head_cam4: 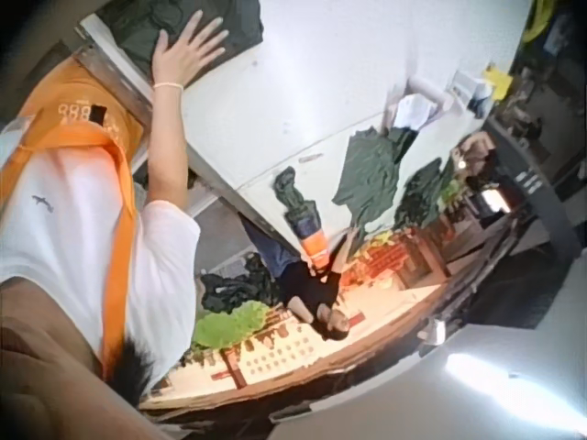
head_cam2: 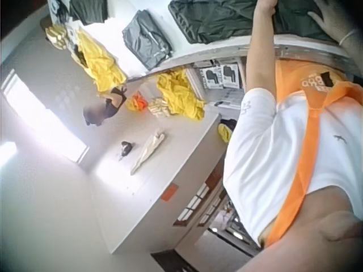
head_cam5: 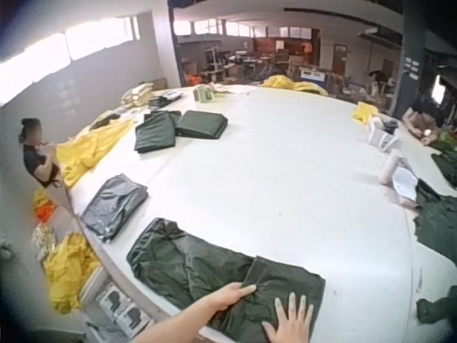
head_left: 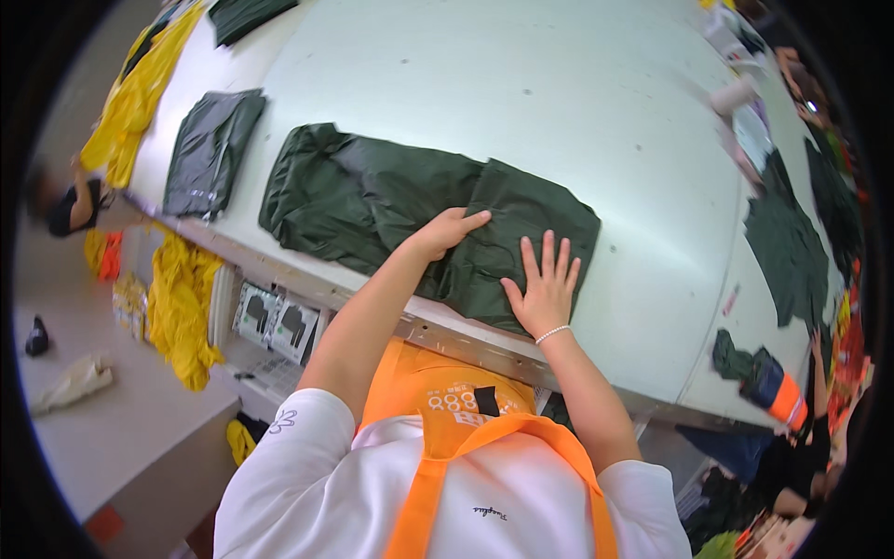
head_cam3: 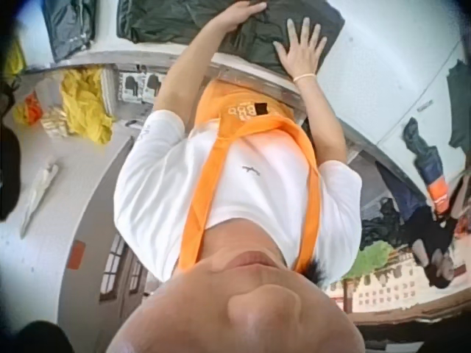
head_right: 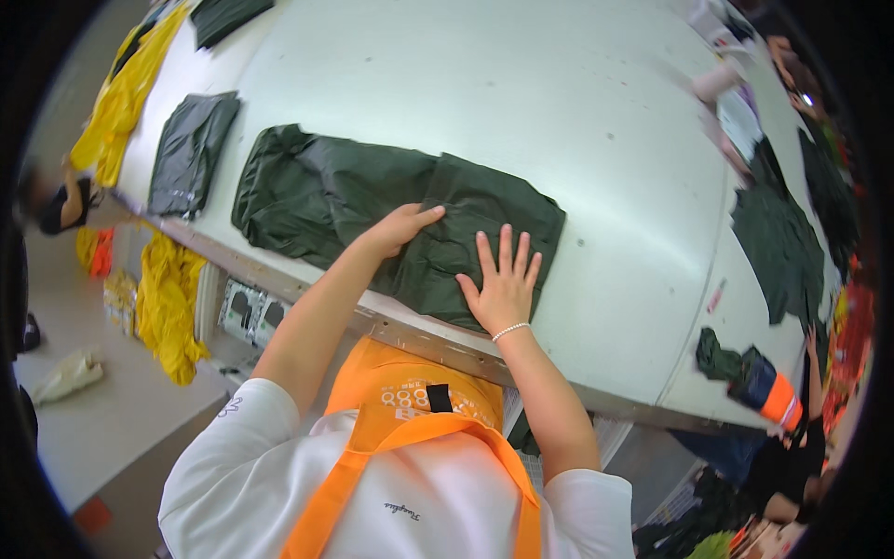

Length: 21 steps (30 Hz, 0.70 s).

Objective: The person folds a dark green jacket on a white table. They smooth the fabric, fold the sleeves inward, fold the body in half, and then fold it again into a compact rectangle. The folded jacket is placed on a stack of similar items.

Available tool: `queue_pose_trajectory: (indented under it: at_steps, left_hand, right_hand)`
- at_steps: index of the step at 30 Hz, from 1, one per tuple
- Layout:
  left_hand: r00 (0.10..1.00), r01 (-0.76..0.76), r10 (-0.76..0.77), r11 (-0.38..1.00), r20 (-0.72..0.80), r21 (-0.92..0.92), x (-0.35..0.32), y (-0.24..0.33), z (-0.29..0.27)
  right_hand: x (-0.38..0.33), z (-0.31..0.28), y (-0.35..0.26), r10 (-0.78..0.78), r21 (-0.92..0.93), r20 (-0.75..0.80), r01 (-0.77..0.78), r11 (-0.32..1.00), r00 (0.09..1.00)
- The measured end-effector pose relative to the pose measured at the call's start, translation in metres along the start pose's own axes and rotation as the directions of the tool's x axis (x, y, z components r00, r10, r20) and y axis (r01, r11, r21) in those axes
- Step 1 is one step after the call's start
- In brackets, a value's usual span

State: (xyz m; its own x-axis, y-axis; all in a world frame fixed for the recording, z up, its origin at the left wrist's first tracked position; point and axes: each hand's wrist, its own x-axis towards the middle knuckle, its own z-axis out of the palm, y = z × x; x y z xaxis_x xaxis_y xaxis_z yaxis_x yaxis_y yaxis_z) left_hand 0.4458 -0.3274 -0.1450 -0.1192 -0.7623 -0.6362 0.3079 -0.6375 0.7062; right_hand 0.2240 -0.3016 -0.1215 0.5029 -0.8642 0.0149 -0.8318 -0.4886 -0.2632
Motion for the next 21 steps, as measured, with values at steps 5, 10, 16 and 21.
queue_pose_trajectory:
  at_steps: [5,10,16,21]
  left_hand:
    - [0.992,-0.120,0.126,0.982,-0.032,0.148,-0.016,0.009,-0.015]
    - [0.688,-0.300,0.715,0.440,-0.127,0.847,-0.045,0.034,-0.009]
    - [0.720,-0.399,0.476,-0.309,0.504,0.863,-0.042,0.087,-0.086]
    - [0.745,-0.523,0.350,-0.223,0.568,0.823,-0.022,0.070,-0.131]
  right_hand:
    - [0.010,0.016,-0.007,-0.012,0.018,-0.024,0.013,1.000,1.000]
    - [0.021,0.021,-0.022,-0.002,-0.026,0.045,0.003,1.000,0.999]
    - [0.055,0.010,-0.078,0.072,-0.155,0.210,-0.040,0.987,0.975]
    - [0.110,-0.035,-0.121,0.194,-0.332,0.684,0.063,0.941,0.703]
